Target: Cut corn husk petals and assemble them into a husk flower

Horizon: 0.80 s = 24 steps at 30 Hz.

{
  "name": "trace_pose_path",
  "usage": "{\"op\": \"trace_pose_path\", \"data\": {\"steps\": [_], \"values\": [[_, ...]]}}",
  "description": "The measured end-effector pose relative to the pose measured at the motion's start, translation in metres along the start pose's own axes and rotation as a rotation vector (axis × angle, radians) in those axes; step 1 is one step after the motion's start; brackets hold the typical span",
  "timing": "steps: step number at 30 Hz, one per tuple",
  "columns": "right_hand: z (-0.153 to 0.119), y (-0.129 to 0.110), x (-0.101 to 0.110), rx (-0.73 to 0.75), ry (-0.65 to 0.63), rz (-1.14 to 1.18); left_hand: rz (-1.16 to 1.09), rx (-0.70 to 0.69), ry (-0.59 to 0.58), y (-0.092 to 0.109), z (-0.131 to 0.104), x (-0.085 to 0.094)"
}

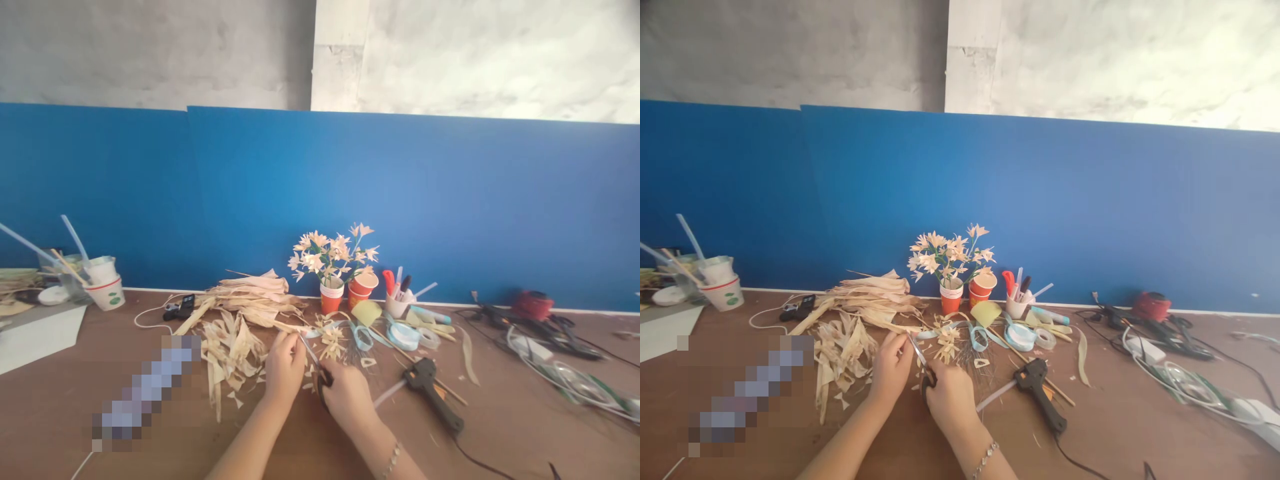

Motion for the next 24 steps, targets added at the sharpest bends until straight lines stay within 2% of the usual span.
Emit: {"op": "trace_pose_path", "data": {"steps": [8, 16, 24], "values": [[0.001, 0.002, -0.001, -0.001, 0.012, 0.033, 0.027, -0.065, -0.064, 0.002, -0.002, -0.005], [0.002, 0.006, -0.002, 0.002, 0.020, 0.068, -0.066, -0.074, -0.175, 0.008, -0.007, -0.015], [0.005, 0.010, -0.003, -0.025, 0.064, 0.265, -0.104, -0.059, -0.237, 0.009, -0.009, -0.020]]}}
Point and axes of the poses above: each hand's wrist, its own z-axis towards the middle knuckle, its own x-axis out of the back of the hand, y = z × x, the point moved 9 cm from there along z, towards the middle knuckle, and after that the axes turned 14 degrees about y, right-handed, at the moved point
